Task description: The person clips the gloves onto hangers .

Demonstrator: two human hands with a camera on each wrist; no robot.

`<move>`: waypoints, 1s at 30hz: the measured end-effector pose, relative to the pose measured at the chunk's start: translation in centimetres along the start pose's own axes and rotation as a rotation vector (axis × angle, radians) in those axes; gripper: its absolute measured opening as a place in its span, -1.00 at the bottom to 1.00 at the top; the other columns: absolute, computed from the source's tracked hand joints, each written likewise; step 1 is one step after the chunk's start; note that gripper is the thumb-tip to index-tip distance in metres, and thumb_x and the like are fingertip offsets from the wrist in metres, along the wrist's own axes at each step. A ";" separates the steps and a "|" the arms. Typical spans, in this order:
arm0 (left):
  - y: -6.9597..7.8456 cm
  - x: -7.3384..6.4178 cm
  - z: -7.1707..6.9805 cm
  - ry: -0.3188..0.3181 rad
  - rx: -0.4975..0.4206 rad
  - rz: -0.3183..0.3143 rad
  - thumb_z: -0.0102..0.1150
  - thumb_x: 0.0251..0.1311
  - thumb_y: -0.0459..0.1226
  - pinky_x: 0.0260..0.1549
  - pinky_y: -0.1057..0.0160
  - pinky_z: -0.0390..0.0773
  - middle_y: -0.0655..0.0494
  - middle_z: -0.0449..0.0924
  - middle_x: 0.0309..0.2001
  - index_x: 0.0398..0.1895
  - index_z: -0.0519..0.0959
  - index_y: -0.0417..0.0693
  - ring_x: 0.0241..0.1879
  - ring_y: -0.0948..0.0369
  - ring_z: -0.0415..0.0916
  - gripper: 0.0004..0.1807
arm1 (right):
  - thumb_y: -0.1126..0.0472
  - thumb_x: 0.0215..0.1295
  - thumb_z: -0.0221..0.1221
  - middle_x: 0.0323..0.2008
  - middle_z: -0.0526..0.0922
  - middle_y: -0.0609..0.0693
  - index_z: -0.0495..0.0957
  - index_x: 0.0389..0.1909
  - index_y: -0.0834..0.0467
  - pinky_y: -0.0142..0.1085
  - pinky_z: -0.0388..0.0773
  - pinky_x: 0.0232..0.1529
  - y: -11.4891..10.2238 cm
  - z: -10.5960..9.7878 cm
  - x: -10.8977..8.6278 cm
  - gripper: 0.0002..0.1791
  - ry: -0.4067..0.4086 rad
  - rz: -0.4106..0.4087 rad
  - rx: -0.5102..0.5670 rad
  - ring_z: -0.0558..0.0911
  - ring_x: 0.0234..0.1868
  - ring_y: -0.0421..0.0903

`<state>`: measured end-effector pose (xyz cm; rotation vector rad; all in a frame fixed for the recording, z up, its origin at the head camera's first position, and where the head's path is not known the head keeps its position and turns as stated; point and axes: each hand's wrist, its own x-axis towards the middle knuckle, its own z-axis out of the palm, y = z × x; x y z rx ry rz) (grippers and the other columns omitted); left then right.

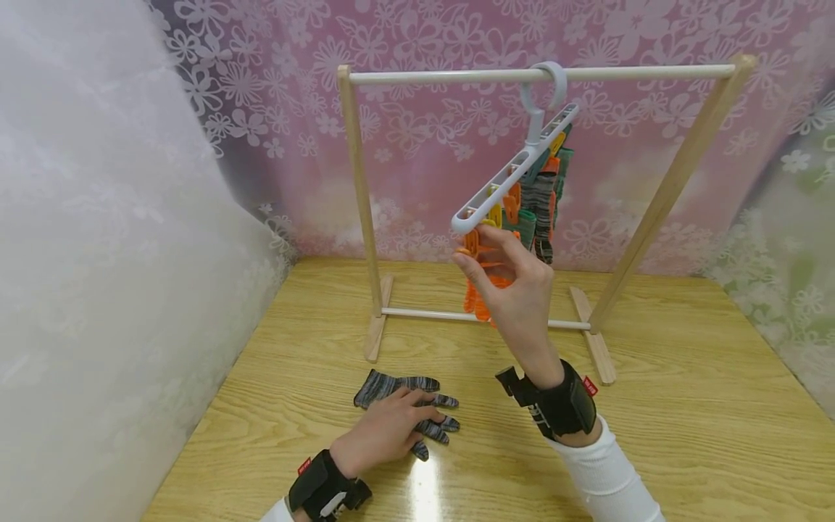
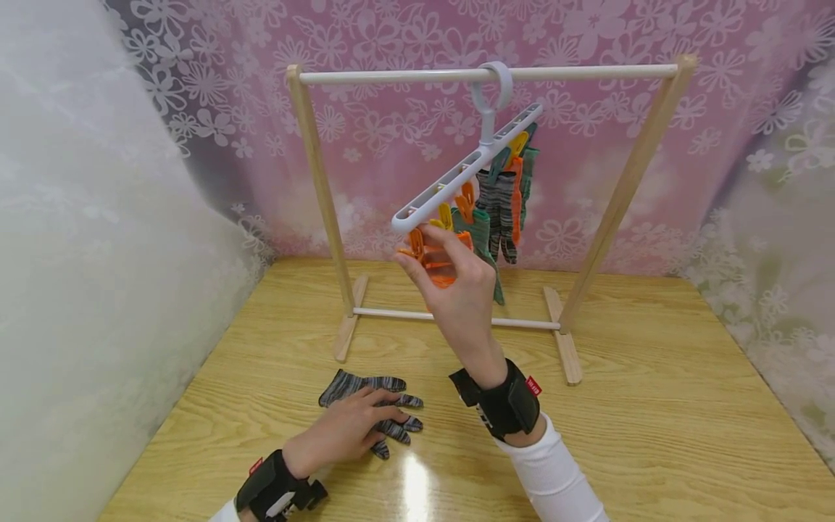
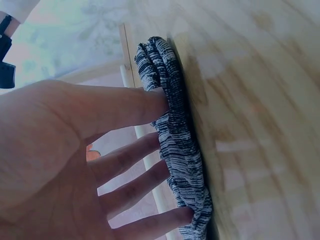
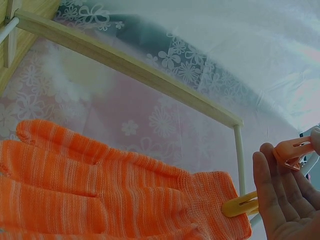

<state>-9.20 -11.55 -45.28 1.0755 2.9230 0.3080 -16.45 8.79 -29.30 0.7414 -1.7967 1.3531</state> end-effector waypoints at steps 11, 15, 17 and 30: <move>0.0 1.4 0.3 -0.018 -0.073 0.115 0.43 0.23 -0.23 0.11 0.23 0.59 0.13 0.51 0.31 0.09 0.69 0.24 0.20 0.12 0.51 -0.65 | 0.42 0.15 0.43 -0.15 0.75 0.15 0.64 0.14 0.25 -0.49 0.66 -0.19 0.0 0.0 0.0 -0.52 -0.011 0.011 -0.008 0.74 -0.31 0.04; -0.6 2.1 0.1 -0.060 -0.173 0.120 0.38 0.28 -0.23 0.24 0.20 0.51 0.12 0.49 0.32 0.04 0.71 0.19 0.28 0.11 0.46 -0.72 | 0.41 0.15 0.43 -0.15 0.75 0.15 0.64 0.14 0.25 -0.49 0.66 -0.19 0.0 0.0 0.0 -0.52 -0.015 0.013 -0.007 0.74 -0.31 0.04; -0.9 2.4 0.0 -0.084 -0.215 0.127 0.35 0.31 -0.23 0.30 0.17 0.46 0.09 0.49 0.33 0.02 0.72 0.15 0.32 0.09 0.43 -0.76 | 0.41 0.15 0.43 -0.15 0.75 0.16 0.64 0.14 0.25 -0.48 0.67 -0.20 0.1 0.0 0.0 -0.51 -0.016 0.012 -0.008 0.74 -0.30 0.04; -2.3 3.8 -1.3 -0.198 -0.285 0.152 0.25 0.41 -0.18 0.22 0.24 0.52 0.11 0.50 0.33 -0.10 0.75 0.14 0.27 0.17 0.49 -0.87 | 0.40 0.12 0.45 -0.18 0.76 0.16 0.65 0.12 0.26 -0.50 0.67 -0.24 0.1 -0.3 0.1 -0.51 -0.011 -0.003 -0.025 0.74 -0.34 0.05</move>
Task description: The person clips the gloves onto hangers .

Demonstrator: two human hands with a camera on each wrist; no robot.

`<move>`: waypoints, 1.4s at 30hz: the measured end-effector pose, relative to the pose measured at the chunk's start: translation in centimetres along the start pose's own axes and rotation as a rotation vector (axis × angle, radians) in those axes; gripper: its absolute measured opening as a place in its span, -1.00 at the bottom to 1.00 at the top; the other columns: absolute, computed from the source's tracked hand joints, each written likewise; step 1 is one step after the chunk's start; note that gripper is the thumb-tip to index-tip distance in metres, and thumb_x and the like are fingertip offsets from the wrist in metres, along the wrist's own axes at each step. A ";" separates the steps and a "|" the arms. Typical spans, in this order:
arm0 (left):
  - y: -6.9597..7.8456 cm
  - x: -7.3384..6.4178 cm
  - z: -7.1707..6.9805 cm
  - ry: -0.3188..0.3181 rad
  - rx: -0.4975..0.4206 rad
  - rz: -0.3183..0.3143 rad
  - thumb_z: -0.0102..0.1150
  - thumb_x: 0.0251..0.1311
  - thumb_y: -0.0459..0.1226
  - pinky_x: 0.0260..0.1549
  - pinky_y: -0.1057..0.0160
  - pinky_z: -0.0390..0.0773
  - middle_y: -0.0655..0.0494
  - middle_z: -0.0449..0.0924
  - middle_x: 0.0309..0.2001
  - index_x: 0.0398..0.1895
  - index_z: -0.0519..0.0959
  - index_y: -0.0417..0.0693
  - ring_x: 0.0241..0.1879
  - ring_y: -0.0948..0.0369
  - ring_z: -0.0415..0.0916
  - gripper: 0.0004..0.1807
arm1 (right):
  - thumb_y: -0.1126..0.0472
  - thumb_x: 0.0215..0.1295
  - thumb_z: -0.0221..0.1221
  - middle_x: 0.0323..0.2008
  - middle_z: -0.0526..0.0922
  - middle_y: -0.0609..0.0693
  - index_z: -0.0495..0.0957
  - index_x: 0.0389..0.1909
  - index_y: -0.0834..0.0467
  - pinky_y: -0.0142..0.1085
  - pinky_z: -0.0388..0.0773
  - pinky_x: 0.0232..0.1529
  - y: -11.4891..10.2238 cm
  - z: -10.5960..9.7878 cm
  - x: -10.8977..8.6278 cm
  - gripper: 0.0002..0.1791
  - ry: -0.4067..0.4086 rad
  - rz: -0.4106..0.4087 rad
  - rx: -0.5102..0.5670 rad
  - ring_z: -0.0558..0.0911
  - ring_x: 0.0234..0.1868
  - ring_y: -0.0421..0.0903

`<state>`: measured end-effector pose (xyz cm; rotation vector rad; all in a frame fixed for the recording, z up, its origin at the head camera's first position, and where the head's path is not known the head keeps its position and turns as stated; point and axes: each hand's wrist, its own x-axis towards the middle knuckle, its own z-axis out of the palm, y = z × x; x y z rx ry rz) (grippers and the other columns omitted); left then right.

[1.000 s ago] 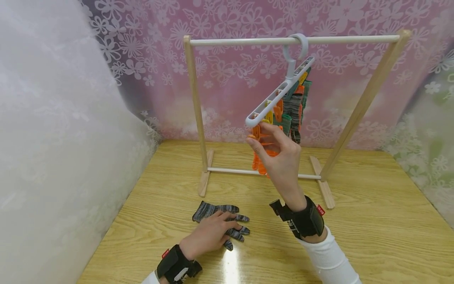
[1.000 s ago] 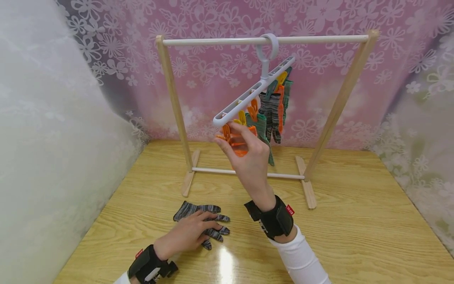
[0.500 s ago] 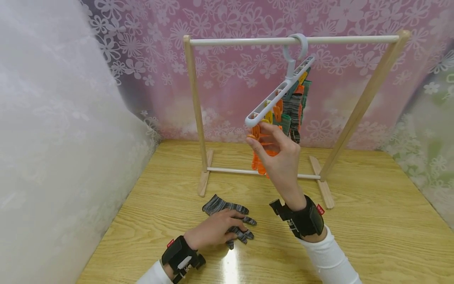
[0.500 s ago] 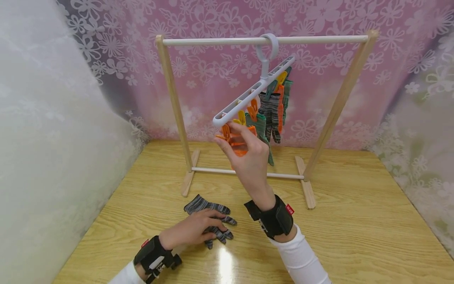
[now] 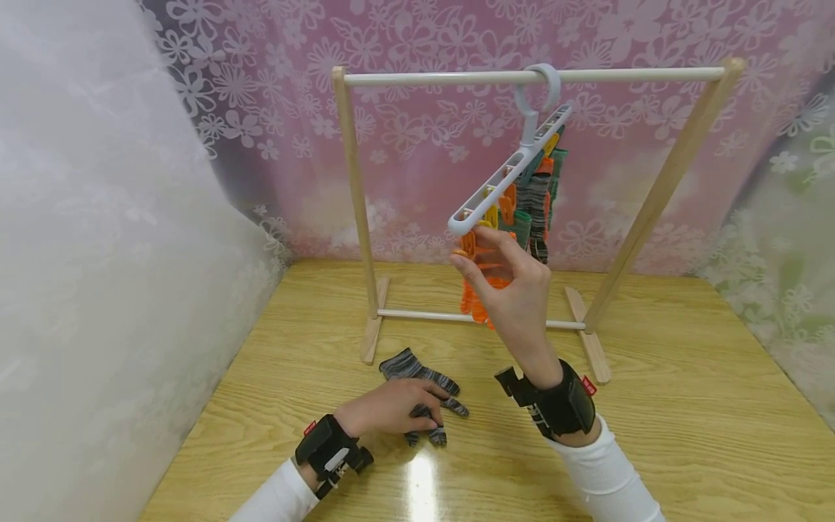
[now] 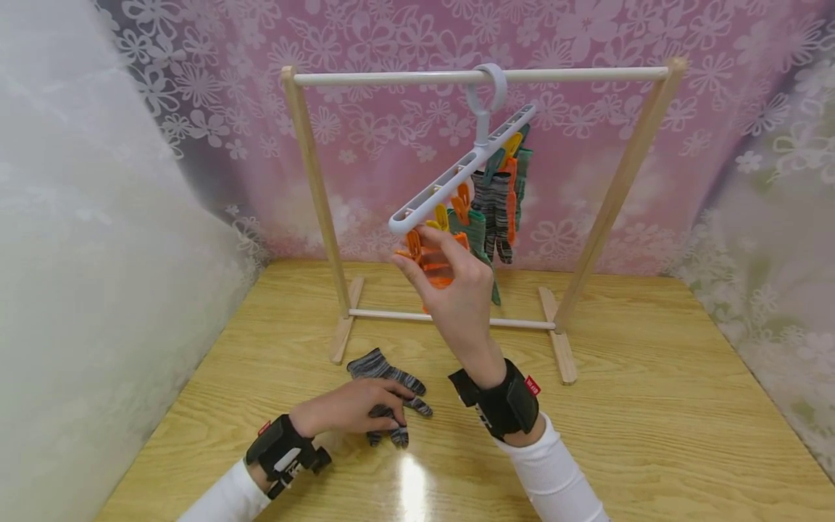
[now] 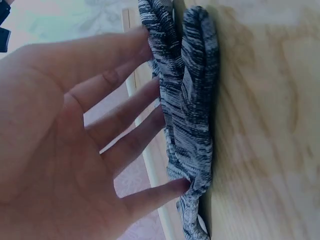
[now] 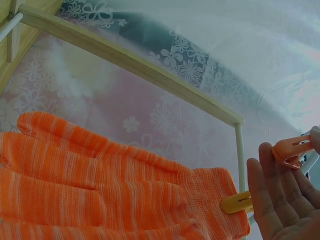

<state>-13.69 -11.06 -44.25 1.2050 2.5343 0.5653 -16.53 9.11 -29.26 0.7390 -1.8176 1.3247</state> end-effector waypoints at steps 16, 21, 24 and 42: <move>2.2 -0.9 1.1 0.403 0.346 -0.275 0.31 0.35 -0.11 0.00 0.11 0.68 -0.12 0.59 0.16 0.22 0.57 -0.19 0.11 0.00 0.60 -0.52 | 0.35 0.18 0.43 -0.14 0.75 0.16 0.64 0.13 0.25 -0.49 0.66 -0.22 0.1 -0.3 -0.2 -0.54 0.001 -0.009 -0.019 0.74 -0.31 0.05; 2.3 -0.7 2.0 0.246 0.444 -0.342 0.30 0.34 -0.02 -0.04 0.13 0.70 -0.12 0.52 0.26 0.30 0.54 -0.13 0.18 -0.03 0.55 -0.43 | 0.37 0.18 0.43 -0.15 0.76 0.15 0.64 0.13 0.24 -0.49 0.66 -0.23 0.1 -0.3 -0.2 -0.54 -0.002 -0.007 -0.027 0.75 -0.31 0.05; 2.0 -0.7 2.3 0.215 0.468 -0.334 0.30 0.34 -0.01 -0.06 0.15 0.71 -0.11 0.51 0.28 0.31 0.55 -0.08 0.19 -0.02 0.53 -0.44 | 0.37 0.16 0.44 -0.18 0.76 0.15 0.64 0.13 0.25 -0.49 0.66 -0.23 0.1 -0.2 -0.2 -0.53 -0.003 -0.006 -0.021 0.74 -0.32 0.05; 0.4 -1.4 0.0 0.079 0.312 -0.226 0.42 0.21 -0.17 0.20 -0.16 0.52 -0.07 0.46 0.34 0.26 0.57 -0.01 0.25 -0.01 0.51 -0.46 | 0.35 0.19 0.43 -0.21 0.75 0.19 0.62 0.15 0.27 -0.43 0.68 -0.22 0.0 -0.2 -0.4 -0.52 -0.019 -0.001 -0.041 0.74 -0.30 0.03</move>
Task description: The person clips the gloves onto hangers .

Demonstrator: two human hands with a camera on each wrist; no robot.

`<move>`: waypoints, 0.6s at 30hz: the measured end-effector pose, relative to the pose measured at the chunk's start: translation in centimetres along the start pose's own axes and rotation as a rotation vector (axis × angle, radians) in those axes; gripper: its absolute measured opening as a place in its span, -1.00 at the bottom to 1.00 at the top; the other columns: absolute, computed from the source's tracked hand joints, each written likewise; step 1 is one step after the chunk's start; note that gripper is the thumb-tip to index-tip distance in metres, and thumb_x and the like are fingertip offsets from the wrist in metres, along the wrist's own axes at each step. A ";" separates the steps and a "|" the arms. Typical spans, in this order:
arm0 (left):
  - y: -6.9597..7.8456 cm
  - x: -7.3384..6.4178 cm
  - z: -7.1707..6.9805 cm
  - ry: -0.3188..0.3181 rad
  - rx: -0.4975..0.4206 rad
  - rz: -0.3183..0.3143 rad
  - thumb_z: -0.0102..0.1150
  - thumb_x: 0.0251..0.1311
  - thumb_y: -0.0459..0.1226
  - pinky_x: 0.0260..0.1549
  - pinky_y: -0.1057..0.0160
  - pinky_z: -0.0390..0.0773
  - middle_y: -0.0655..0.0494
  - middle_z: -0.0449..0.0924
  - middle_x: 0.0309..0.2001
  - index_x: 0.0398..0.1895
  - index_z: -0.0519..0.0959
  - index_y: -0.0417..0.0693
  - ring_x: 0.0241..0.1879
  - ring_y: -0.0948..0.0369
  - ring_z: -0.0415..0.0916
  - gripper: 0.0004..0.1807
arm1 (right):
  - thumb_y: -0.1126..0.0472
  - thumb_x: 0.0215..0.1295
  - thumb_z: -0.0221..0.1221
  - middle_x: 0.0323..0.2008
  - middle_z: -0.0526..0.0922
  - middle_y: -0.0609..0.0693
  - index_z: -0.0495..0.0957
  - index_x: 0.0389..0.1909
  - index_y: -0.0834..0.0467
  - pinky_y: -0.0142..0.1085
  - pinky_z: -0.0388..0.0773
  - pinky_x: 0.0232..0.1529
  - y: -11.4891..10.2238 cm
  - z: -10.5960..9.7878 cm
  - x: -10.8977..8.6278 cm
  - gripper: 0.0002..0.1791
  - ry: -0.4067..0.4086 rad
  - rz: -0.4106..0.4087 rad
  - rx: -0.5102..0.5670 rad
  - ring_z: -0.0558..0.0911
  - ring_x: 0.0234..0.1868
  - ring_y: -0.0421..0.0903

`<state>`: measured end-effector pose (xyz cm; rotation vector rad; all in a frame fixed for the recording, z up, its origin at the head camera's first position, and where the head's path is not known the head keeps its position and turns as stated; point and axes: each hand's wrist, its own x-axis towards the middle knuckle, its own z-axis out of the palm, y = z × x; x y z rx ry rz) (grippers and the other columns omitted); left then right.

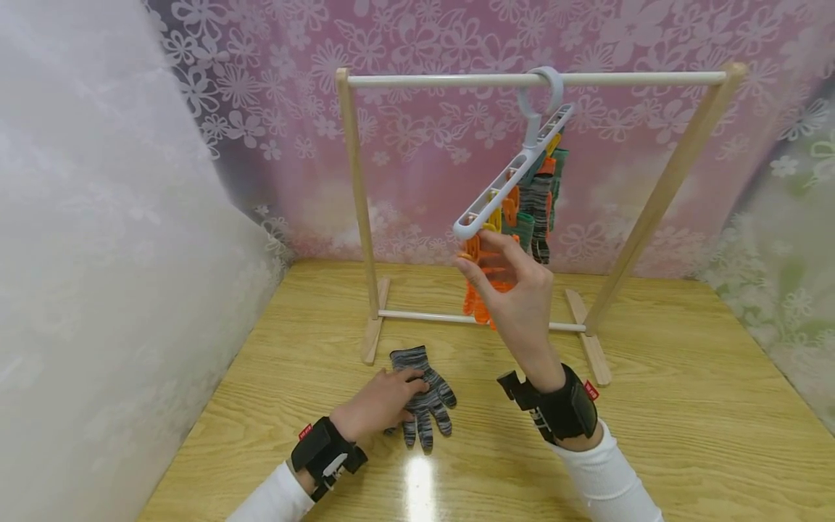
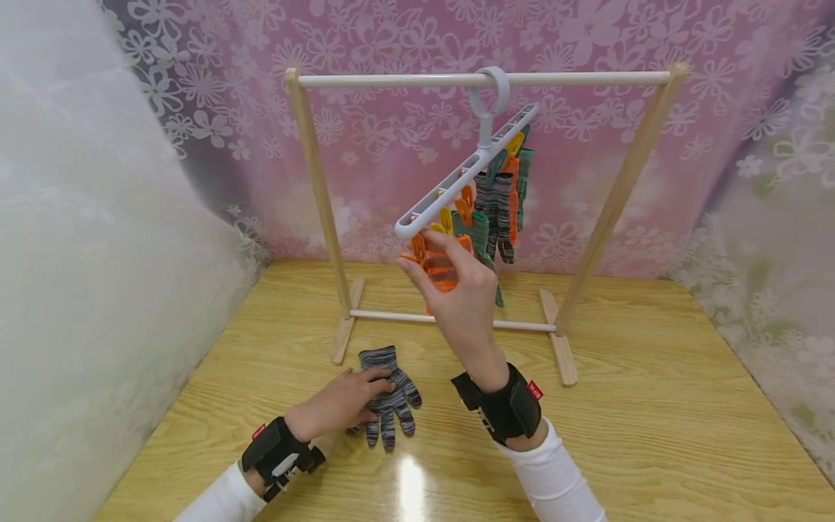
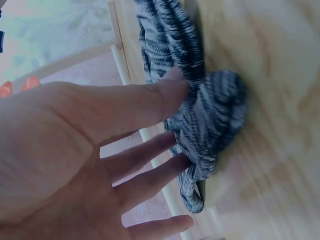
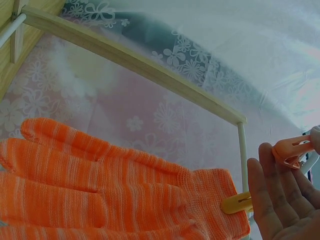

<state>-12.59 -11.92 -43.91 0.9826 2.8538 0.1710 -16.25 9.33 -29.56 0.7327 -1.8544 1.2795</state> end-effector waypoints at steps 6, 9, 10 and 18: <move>-0.7 0.6 -0.3 -0.007 -0.014 0.031 0.48 0.14 -0.33 0.12 -0.26 0.55 -0.02 0.48 0.30 0.20 0.60 0.00 0.17 0.00 0.57 -0.49 | 0.40 0.13 0.45 -0.22 0.76 0.17 0.64 0.14 0.25 -0.49 0.66 -0.25 0.2 0.0 -0.1 -0.50 0.008 0.002 -0.002 0.74 -0.33 0.05; -0.9 0.8 -0.4 -0.004 -0.034 0.038 0.45 0.14 -0.45 0.12 -0.32 0.52 -0.01 0.48 0.26 0.19 0.59 -0.01 0.14 0.02 0.58 -0.48 | 0.40 0.13 0.45 -0.21 0.76 0.17 0.64 0.14 0.25 -0.50 0.66 -0.25 0.2 0.0 -0.1 -0.50 0.010 0.001 0.004 0.74 -0.33 0.06; -1.0 0.9 -0.3 -0.003 -0.041 0.042 0.43 0.14 -0.49 0.12 -0.33 0.52 0.00 0.49 0.24 0.19 0.59 -0.02 0.14 0.02 0.58 -0.47 | 0.40 0.13 0.44 -0.21 0.76 0.17 0.64 0.14 0.25 -0.50 0.66 -0.25 0.2 0.0 -0.1 -0.50 0.010 0.001 0.006 0.74 -0.33 0.06; -1.9 2.2 -0.6 -0.015 -0.054 0.100 0.28 0.26 -0.52 -0.15 0.16 0.66 -0.01 0.53 0.18 0.16 0.59 -0.08 0.04 0.07 0.60 -0.58 | 0.37 0.16 0.44 -0.21 0.76 0.16 0.63 0.14 0.25 -0.48 0.66 -0.25 0.4 -0.1 -0.1 -0.52 0.011 -0.005 0.002 0.74 -0.33 0.05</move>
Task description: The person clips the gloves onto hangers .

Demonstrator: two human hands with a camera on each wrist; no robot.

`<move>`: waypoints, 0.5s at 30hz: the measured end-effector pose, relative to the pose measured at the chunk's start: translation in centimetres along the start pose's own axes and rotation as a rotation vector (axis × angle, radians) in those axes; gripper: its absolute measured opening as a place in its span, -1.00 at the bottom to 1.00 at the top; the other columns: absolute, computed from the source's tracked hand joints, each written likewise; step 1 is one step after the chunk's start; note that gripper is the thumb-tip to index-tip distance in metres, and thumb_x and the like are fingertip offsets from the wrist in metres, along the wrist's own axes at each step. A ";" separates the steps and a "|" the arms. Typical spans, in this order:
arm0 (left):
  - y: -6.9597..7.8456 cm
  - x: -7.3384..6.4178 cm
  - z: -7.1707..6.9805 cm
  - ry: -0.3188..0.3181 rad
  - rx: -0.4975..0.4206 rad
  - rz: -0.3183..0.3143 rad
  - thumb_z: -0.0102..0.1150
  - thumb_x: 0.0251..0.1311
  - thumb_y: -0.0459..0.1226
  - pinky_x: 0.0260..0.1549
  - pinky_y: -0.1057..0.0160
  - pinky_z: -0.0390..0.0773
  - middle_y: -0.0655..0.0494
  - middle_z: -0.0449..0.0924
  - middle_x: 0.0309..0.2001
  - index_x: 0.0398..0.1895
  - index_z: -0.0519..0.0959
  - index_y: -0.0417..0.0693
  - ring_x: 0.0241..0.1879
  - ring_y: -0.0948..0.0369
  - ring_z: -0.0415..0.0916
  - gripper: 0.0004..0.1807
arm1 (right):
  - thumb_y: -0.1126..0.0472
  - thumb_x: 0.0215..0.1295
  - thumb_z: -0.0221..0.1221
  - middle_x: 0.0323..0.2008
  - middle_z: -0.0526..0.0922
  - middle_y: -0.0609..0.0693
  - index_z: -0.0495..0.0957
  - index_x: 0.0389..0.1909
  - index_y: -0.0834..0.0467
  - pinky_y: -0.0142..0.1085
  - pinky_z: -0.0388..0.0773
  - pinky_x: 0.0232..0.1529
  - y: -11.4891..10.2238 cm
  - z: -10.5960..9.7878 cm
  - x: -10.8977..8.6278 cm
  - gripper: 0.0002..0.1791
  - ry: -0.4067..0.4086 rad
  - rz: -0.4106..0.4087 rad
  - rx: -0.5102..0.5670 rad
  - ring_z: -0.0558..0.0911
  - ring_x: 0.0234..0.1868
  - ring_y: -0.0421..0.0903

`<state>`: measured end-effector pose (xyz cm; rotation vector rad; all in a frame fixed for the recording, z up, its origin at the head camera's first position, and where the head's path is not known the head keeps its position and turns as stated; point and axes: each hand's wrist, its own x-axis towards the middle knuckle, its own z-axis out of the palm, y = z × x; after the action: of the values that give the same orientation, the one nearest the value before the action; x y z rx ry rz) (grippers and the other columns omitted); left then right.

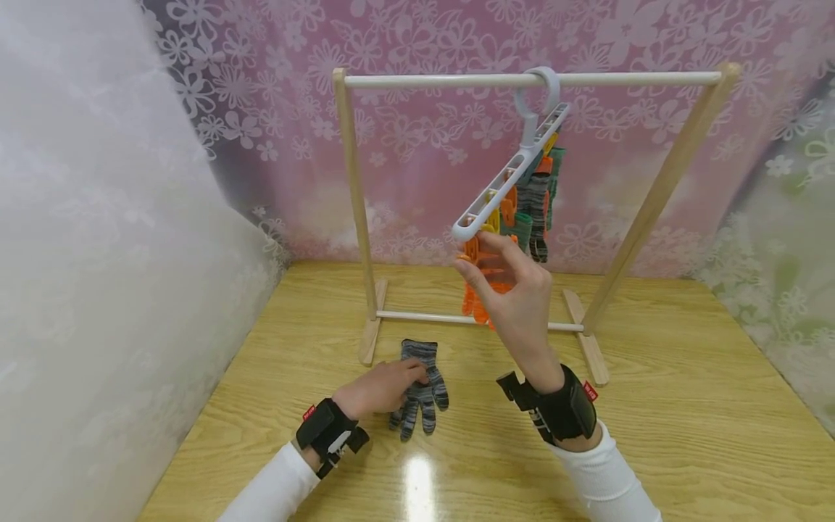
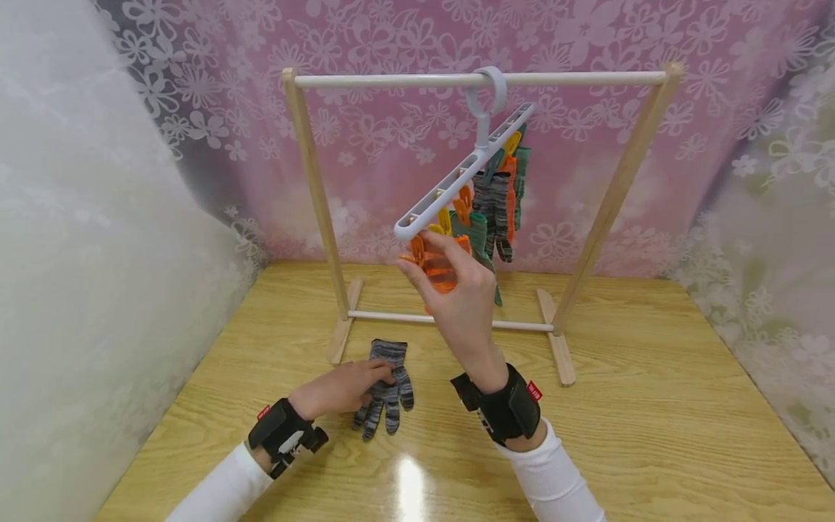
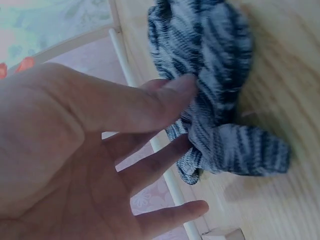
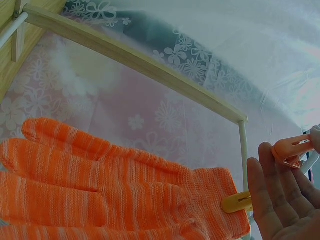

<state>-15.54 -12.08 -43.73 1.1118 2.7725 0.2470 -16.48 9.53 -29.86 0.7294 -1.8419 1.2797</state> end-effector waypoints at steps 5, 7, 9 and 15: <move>-0.9 1.3 -1.1 0.009 -0.126 0.010 0.20 0.43 -0.28 -0.18 0.29 0.62 -0.02 0.62 0.10 0.16 0.62 -0.11 -0.01 0.10 0.63 -0.71 | 0.36 0.17 0.44 -0.20 0.75 0.17 0.62 0.15 0.25 -0.45 0.67 -0.24 -0.1 -0.1 0.1 -0.51 -0.001 -0.002 -0.006 0.74 -0.31 0.04; -1.2 1.9 -1.7 0.067 -0.157 -0.021 0.18 0.45 -0.24 -0.16 0.23 0.65 -0.03 0.66 0.07 0.16 0.63 -0.10 -0.06 0.11 0.65 -0.71 | 0.36 0.18 0.43 -0.21 0.75 0.18 0.62 0.16 0.26 -0.44 0.67 -0.23 -0.2 -0.2 0.2 -0.52 -0.004 -0.001 -0.009 0.74 -0.31 0.04; -1.5 2.5 -2.3 0.161 -0.154 -0.060 0.20 0.43 -0.23 -0.19 0.16 0.68 -0.06 0.69 0.04 0.13 0.64 -0.11 -0.10 0.10 0.69 -0.71 | 0.37 0.18 0.43 -0.22 0.75 0.19 0.62 0.16 0.26 -0.44 0.68 -0.23 -0.3 -0.2 0.2 -0.52 -0.007 0.000 -0.012 0.74 -0.32 0.04; -2.2 3.8 -1.9 0.318 -0.067 -0.202 0.32 0.34 -0.22 -0.32 0.11 0.68 -0.12 0.70 -0.06 0.09 0.65 -0.14 -0.21 0.04 0.69 -0.68 | 0.40 0.16 0.43 -0.25 0.75 0.18 0.62 0.15 0.26 -0.44 0.68 -0.23 -0.3 -0.1 0.1 -0.50 -0.013 0.004 -0.014 0.74 -0.33 0.03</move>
<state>-20.12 -11.14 -42.58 0.8307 3.0981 0.5296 -16.33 9.51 -29.59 0.7282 -1.8614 1.2667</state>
